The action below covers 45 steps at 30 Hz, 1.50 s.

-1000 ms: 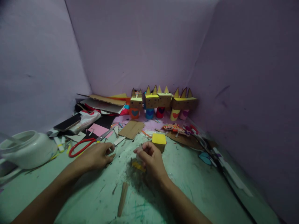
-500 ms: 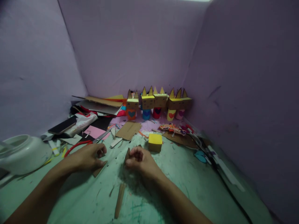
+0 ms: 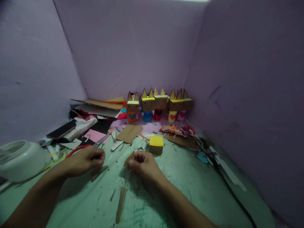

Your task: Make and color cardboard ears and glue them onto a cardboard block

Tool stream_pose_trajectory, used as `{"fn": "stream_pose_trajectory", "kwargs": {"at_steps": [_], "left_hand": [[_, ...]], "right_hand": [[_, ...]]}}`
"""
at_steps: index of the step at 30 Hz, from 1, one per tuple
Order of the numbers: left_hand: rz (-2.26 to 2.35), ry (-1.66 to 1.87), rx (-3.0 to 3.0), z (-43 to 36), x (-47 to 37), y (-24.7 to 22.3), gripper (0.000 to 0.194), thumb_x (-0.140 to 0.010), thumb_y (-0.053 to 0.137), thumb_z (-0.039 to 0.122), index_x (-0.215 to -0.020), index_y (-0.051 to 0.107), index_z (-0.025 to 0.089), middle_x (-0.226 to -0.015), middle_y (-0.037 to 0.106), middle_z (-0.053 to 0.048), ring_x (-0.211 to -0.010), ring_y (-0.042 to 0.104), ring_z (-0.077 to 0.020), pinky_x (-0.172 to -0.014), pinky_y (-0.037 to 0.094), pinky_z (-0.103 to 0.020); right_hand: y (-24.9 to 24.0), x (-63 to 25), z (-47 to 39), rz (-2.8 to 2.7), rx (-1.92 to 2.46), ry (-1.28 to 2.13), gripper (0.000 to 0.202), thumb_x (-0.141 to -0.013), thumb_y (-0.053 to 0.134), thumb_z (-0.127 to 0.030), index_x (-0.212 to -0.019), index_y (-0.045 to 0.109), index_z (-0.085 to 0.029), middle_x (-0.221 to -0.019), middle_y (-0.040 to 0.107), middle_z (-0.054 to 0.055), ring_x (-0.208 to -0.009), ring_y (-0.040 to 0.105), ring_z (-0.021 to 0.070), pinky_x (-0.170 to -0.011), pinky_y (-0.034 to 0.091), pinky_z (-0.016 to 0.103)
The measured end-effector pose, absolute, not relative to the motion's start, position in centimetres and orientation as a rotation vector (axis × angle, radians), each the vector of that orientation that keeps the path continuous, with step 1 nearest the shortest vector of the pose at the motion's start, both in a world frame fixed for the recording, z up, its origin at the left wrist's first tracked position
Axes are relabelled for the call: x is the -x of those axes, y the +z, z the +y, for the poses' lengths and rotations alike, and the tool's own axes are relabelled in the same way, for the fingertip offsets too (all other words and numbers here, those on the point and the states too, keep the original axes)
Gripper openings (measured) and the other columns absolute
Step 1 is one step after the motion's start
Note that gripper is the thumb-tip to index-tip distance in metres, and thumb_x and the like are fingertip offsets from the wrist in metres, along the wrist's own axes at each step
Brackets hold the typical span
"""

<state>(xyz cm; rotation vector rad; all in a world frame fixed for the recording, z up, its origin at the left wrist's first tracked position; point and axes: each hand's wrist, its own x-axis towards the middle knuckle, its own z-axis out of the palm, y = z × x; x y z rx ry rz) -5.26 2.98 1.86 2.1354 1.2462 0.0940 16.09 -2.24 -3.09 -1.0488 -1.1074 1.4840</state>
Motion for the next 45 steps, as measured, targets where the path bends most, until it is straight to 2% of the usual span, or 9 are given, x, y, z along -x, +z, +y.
{"fn": "stream_pose_trajectory", "kwargs": {"at_steps": [10,15,21,27,32,35,38,41,45], "left_hand": [[1.437,-0.120,-2.217,2.6,6.4,1.6,0.026,-0.058,0.058,0.031,-0.083,0.057,0.021,-0.070,0.061,-0.001,-0.065,0.056,-0.0182,-0.054,0.035,-0.025],[1.561,-0.214,-2.441,2.5,6.0,0.1,0.016,-0.070,0.047,0.031,-0.064,0.057,0.020,-0.066,0.061,-0.006,-0.063,0.054,-0.0208,-0.051,0.027,-0.029],[1.672,-0.271,-2.377,3.0,5.7,0.3,0.010,-0.067,0.044,0.025,-0.061,0.052,0.022,-0.065,0.060,-0.005,-0.060,0.052,-0.0212,-0.049,0.023,-0.030],[1.721,0.009,-2.203,4.5,6.2,1.0,0.005,-0.064,0.047,0.024,-0.067,0.051,0.022,-0.062,0.056,0.001,-0.060,0.052,-0.0183,-0.052,0.031,-0.027],[1.759,0.330,-2.131,5.4,6.6,3.2,0.011,-0.066,0.049,0.028,-0.071,0.052,0.019,-0.063,0.054,0.000,-0.061,0.051,-0.0173,-0.057,0.036,-0.028],[1.730,0.420,-2.151,5.5,6.1,5.0,0.012,-0.065,0.051,0.029,-0.071,0.052,0.019,-0.063,0.055,0.001,-0.061,0.050,-0.0165,-0.058,0.037,-0.028],[1.710,0.521,-2.165,5.7,5.6,6.6,0.013,-0.066,0.052,0.030,-0.071,0.053,0.019,-0.064,0.054,0.002,-0.061,0.050,-0.0156,-0.057,0.037,-0.027],[1.683,0.654,-2.090,5.9,5.2,7.7,0.016,-0.066,0.054,0.032,-0.075,0.054,0.018,-0.064,0.054,0.002,-0.060,0.050,-0.0154,-0.055,0.038,-0.026],[1.440,0.754,-1.692,5.2,4.2,7.2,0.028,-0.067,0.054,0.036,-0.088,0.051,0.019,-0.057,0.053,0.003,-0.048,0.050,-0.0142,-0.043,0.038,-0.023]], "right_hand": [[-2.4,-17.4,-2.4,-1.252,1.139,1.352,0.022,-0.063,0.070,-0.034,-0.056,0.062,-0.015,-0.051,0.055,-0.002,-0.044,0.043,0.0085,-0.044,0.031,0.020],[-2.0,-21.4,-4.2,-1.407,1.268,1.110,0.021,-0.073,0.064,-0.033,-0.058,0.061,-0.019,-0.056,0.056,0.000,-0.055,0.049,0.0148,-0.052,0.037,0.025],[-5.7,-18.6,-7.7,-1.419,1.378,0.929,0.018,-0.078,0.059,-0.039,-0.084,0.066,-0.024,-0.099,0.066,0.008,-0.112,0.047,0.0310,-0.095,0.035,0.044],[-6.6,-11.4,-10.7,-1.689,1.134,1.151,0.038,-0.081,0.054,-0.038,-0.118,0.055,-0.030,-0.106,0.068,0.005,-0.111,0.053,0.0299,-0.094,0.041,0.045],[-5.0,-12.7,-8.1,-1.688,1.379,0.867,0.024,-0.080,0.052,-0.025,-0.099,0.065,-0.018,-0.143,0.036,0.012,-0.132,0.024,0.0370,-0.106,0.014,0.058],[-5.1,-11.2,-7.7,-1.664,1.465,0.912,0.023,-0.074,0.057,-0.022,-0.093,0.066,-0.017,-0.129,0.053,0.018,-0.125,0.035,0.0428,-0.097,0.025,0.063],[-3.6,-9.2,-7.4,-1.767,1.241,1.055,0.019,-0.071,0.061,-0.023,-0.088,0.066,-0.027,-0.090,0.071,0.006,-0.094,0.062,0.0296,-0.075,0.048,0.041],[-0.8,-10.3,-5.0,-1.711,1.141,1.021,0.015,-0.079,0.050,-0.020,-0.088,0.062,-0.022,-0.105,0.064,0.006,-0.095,0.058,0.0224,-0.078,0.045,0.035],[0.6,-15.2,-2.3,-1.659,1.307,0.988,0.017,-0.081,0.046,-0.022,-0.067,0.055,-0.018,-0.069,0.059,0.003,-0.066,0.054,0.0171,-0.061,0.042,0.028]]}}
